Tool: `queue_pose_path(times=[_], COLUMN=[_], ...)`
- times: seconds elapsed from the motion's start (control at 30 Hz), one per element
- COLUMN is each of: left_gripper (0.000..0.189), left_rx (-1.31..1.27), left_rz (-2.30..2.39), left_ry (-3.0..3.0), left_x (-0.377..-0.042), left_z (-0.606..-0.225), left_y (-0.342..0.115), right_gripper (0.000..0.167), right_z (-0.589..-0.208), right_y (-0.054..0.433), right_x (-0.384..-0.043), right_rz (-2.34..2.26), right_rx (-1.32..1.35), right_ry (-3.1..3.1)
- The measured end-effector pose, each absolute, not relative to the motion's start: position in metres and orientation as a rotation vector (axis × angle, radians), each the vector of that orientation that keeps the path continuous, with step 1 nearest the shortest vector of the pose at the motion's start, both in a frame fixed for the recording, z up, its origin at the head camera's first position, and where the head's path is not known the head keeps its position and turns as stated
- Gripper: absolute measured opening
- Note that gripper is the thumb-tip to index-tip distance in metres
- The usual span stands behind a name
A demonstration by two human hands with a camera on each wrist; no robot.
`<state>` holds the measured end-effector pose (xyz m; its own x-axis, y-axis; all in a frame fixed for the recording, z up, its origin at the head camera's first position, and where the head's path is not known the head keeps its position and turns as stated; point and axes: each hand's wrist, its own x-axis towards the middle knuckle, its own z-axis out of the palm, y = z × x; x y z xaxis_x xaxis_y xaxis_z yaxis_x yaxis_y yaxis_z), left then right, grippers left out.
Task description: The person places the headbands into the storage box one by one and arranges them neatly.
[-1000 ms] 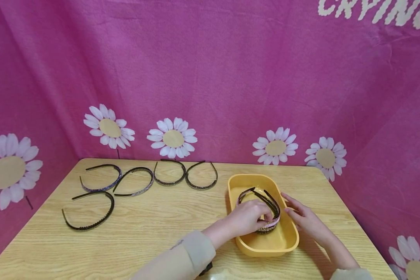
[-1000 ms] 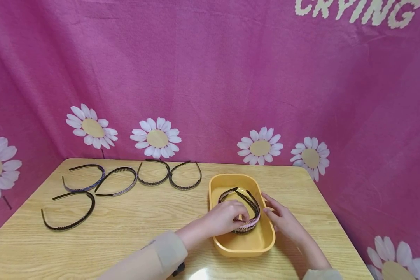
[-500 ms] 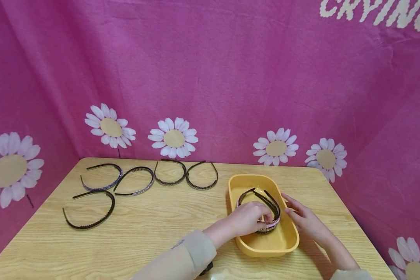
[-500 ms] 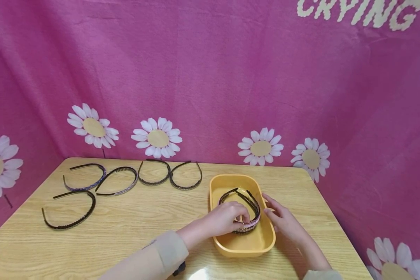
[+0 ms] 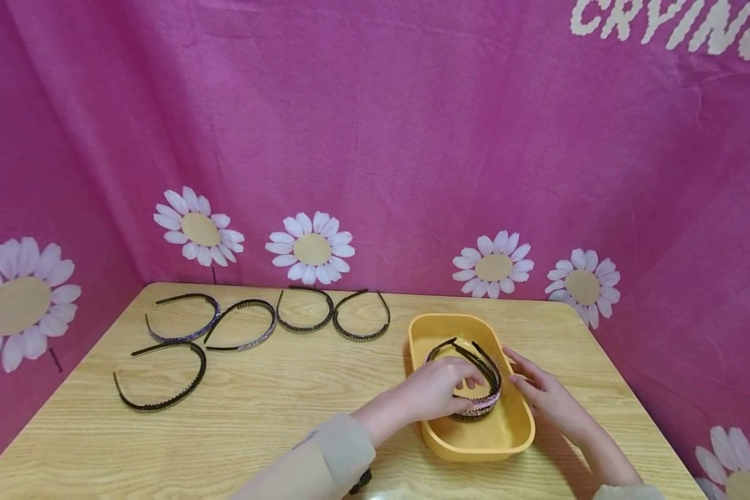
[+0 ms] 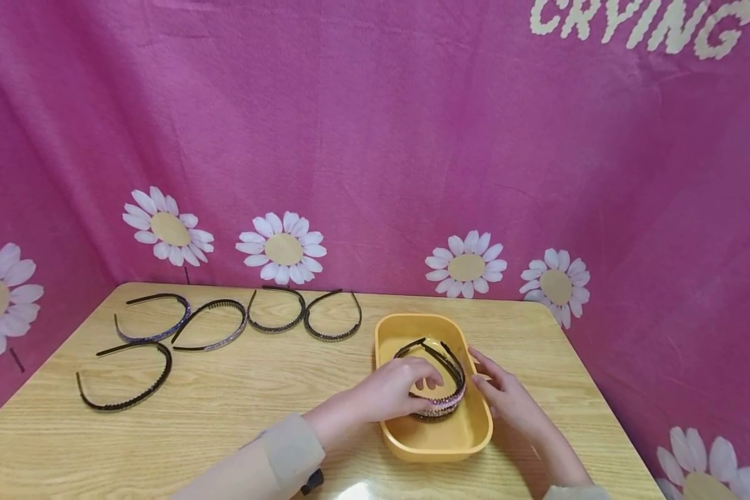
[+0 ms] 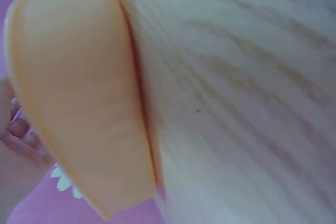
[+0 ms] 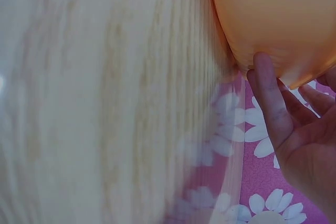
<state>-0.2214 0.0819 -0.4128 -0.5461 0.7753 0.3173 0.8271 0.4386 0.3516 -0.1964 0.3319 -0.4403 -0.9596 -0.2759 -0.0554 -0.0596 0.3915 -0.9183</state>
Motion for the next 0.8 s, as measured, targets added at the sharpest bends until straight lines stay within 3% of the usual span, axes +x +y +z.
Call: queue_pose_path(times=[0.8], left_gripper=[0.054], left_rx=[-1.172], left_rz=[-0.879], left_ry=[-2.658], left_x=[-0.204], left_z=[-0.353], left_y=[0.018], right_gripper=[0.057], right_z=[-0.441], right_y=[0.331], right_x=[-0.196], right_rz=[-1.554], right_rx=[-0.268], right_ry=[2.53])
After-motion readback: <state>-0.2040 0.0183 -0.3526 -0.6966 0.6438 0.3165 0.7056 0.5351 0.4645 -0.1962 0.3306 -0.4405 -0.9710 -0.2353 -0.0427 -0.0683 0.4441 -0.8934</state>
